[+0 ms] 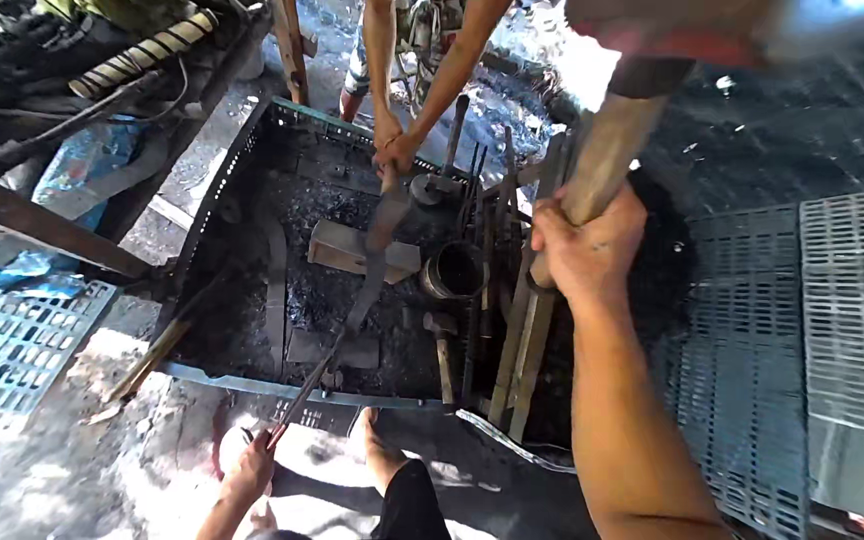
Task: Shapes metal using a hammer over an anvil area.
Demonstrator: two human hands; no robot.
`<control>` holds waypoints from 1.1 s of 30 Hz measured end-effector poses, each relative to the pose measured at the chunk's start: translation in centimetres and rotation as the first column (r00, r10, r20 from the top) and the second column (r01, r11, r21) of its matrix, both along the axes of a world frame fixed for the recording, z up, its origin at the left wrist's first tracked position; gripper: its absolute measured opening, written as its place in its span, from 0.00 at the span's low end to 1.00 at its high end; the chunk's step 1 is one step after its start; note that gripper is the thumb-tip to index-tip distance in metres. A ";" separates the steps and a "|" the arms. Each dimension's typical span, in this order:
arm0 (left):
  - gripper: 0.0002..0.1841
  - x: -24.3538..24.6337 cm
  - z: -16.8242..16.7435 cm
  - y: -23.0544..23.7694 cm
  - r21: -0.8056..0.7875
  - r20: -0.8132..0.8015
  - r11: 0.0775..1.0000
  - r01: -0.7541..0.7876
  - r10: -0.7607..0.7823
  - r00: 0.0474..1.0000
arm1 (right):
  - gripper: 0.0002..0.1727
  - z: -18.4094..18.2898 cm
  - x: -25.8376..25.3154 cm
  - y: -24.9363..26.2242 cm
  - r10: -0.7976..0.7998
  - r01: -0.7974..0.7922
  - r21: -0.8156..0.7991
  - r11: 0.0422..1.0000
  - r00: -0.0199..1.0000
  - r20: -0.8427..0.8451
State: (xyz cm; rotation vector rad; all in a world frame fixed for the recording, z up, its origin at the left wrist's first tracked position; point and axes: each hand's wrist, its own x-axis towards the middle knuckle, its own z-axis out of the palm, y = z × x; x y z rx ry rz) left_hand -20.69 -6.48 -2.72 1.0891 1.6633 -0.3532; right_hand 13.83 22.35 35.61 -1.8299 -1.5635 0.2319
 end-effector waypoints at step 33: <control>0.20 0.2 0.8 -2.8 -0.015 -0.039 0.999 0.033 -0.034 0.999 | 0.16 -12.6 -3.9 -0.8 -0.207 -0.116 -0.460 0.880 0.778 -0.593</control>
